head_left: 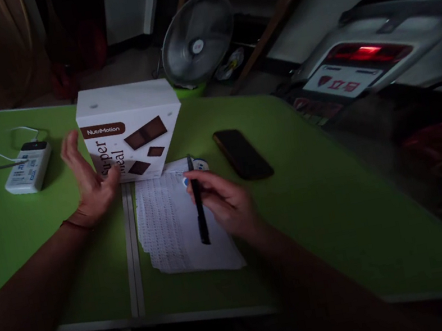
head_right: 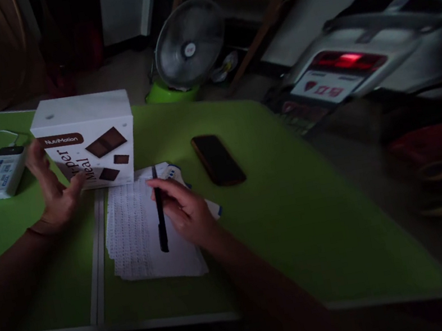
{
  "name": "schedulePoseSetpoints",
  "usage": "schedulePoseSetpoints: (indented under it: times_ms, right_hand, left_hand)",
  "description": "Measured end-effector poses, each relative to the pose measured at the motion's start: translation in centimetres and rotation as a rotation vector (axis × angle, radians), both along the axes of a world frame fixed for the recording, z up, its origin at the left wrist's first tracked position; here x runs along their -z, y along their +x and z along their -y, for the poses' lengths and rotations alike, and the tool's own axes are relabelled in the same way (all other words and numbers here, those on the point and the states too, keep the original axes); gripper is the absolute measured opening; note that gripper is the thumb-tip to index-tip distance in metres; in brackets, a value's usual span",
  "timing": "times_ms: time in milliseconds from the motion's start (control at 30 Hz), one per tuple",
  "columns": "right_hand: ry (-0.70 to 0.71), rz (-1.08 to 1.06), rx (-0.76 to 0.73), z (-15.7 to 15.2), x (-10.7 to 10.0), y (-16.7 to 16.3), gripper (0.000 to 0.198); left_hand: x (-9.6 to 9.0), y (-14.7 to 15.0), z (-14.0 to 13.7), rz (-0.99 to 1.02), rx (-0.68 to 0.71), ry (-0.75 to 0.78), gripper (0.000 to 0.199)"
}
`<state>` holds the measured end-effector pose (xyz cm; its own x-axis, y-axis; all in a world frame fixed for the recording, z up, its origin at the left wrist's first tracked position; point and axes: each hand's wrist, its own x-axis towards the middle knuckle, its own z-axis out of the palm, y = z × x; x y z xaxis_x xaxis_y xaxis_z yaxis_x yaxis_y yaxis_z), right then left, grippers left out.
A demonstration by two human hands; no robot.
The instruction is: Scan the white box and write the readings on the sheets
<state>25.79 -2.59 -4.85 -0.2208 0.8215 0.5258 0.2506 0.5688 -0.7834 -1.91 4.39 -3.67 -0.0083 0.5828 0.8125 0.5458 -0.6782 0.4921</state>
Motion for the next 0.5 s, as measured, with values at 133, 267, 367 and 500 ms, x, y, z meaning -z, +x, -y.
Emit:
schedulePoseSetpoints:
  times_ms: [133,267,367,500]
  right_hand:
    - [-0.032,-0.167,0.033,0.0,0.5,-0.5,0.033]
    - [-0.015,-0.223,0.191,0.1,0.8,-1.1,0.016]
    - [-0.082,-0.233,0.178,0.3,0.7,-1.5,0.032]
    - [-0.240,-0.255,0.133,0.5,0.2,-2.0,0.034]
  left_hand:
    - [-2.1,1.8,2.7,-0.204,-0.034,0.415,0.046]
    - [-2.6,4.0,5.6,-0.634,0.276,0.081,0.024]
    - [-1.7,5.1,7.2,-0.991,0.481,-0.330,0.073]
    - [-0.6,5.8,8.6,-1.145,0.501,-0.564,0.112]
